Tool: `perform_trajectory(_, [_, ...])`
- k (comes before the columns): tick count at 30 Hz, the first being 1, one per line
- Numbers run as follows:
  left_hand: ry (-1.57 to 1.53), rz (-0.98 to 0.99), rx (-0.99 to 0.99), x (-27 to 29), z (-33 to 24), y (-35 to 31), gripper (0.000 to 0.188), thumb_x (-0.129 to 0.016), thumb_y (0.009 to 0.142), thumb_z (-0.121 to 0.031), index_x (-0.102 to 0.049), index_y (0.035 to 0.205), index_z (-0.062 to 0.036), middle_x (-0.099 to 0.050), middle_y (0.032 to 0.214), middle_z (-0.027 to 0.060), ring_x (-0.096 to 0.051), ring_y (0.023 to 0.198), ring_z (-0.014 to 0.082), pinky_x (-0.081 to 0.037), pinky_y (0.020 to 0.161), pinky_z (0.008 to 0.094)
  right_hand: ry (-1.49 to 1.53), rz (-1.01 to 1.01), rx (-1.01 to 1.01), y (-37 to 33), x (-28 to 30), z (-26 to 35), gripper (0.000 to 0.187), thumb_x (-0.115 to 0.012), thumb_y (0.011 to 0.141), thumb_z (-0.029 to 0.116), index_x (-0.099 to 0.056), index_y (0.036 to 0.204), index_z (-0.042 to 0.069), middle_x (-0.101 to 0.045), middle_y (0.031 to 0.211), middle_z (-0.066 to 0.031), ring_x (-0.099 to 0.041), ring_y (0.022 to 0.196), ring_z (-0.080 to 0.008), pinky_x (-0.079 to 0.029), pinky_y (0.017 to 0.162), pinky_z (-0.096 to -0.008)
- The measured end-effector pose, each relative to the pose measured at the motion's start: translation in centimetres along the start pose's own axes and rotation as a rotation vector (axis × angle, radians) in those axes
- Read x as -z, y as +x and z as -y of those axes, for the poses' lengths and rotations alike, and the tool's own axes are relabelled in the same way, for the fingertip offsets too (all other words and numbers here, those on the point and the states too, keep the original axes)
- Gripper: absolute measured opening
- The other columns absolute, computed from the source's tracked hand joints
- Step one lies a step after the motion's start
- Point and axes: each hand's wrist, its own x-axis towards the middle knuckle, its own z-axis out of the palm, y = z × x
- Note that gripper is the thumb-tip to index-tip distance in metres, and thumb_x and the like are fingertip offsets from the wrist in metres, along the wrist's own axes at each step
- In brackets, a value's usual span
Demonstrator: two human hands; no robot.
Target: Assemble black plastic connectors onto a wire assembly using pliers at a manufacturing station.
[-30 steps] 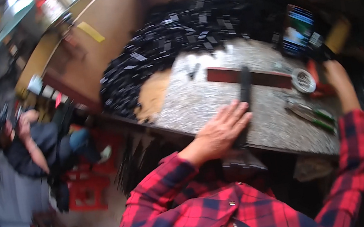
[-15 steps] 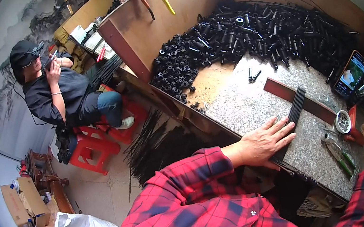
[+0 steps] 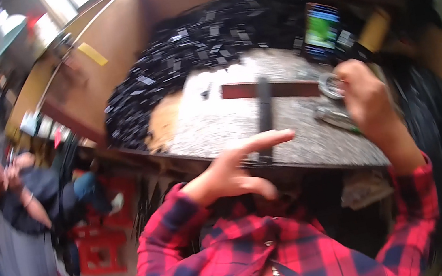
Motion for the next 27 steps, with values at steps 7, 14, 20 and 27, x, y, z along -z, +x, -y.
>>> perform_trajectory(7, [-0.101, -0.137, -0.167, -0.7, -3.5, 2.1, 0.038, -0.072, 0.078, 0.0, -0.061, 0.114, -0.0003, -0.069, 0.103, 0.0138, -0.066, 0.097, 0.0206, -0.052, 0.084, 0.0296, 0.066, -0.014, 0.138, -2.2, 2.0, 4.5, 0.023, -0.057, 0.079, -0.012, -0.057, 0.1, -0.003, -0.059, 0.092, -0.0169, -0.063, 0.082, -0.0296, -0.053, 0.062, -0.0334])
perform_trajectory(14, [0.119, -0.255, -0.158, -1.3, -4.3, 2.0, 0.023, -0.062, 0.082, 0.006, -0.065, 0.105, 0.0054, -0.07, 0.096, 0.0167, -0.067, 0.093, 0.0211, -0.051, 0.085, 0.0295, 0.146, 0.022, 0.246, -3.6, 3.3, 7.0, 0.031, -0.061, 0.075, -0.011, -0.06, 0.104, -0.003, -0.057, 0.085, -0.0146, -0.063, 0.069, -0.0267, -0.053, 0.056, -0.0329])
perform_trajectory(20, [0.264, -0.25, -0.189, -0.6, -4.6, 2.1, 0.023, -0.064, 0.079, 0.006, -0.066, 0.101, 0.0049, -0.071, 0.088, 0.0126, -0.068, 0.091, 0.0207, -0.049, 0.091, 0.0345, 0.048, 0.043, 0.315, -3.4, 3.0, 7.3, 0.031, -0.064, 0.071, -0.008, -0.063, 0.101, -0.003, -0.056, 0.081, -0.0114, -0.061, 0.061, -0.0212, -0.051, 0.049, -0.0295])
perform_trajectory(27, [0.293, -0.23, -0.213, -0.5, -4.3, 2.6, 0.021, -0.065, 0.078, 0.005, -0.067, 0.098, 0.0035, -0.072, 0.086, 0.01, -0.068, 0.093, 0.0226, -0.048, 0.095, 0.0386, 0.035, 0.024, 0.344, -3.0, 2.9, 7.3, 0.035, -0.065, 0.067, -0.006, -0.064, 0.102, -0.003, -0.055, 0.081, -0.0109, -0.06, 0.059, -0.0186, -0.05, 0.048, -0.028])
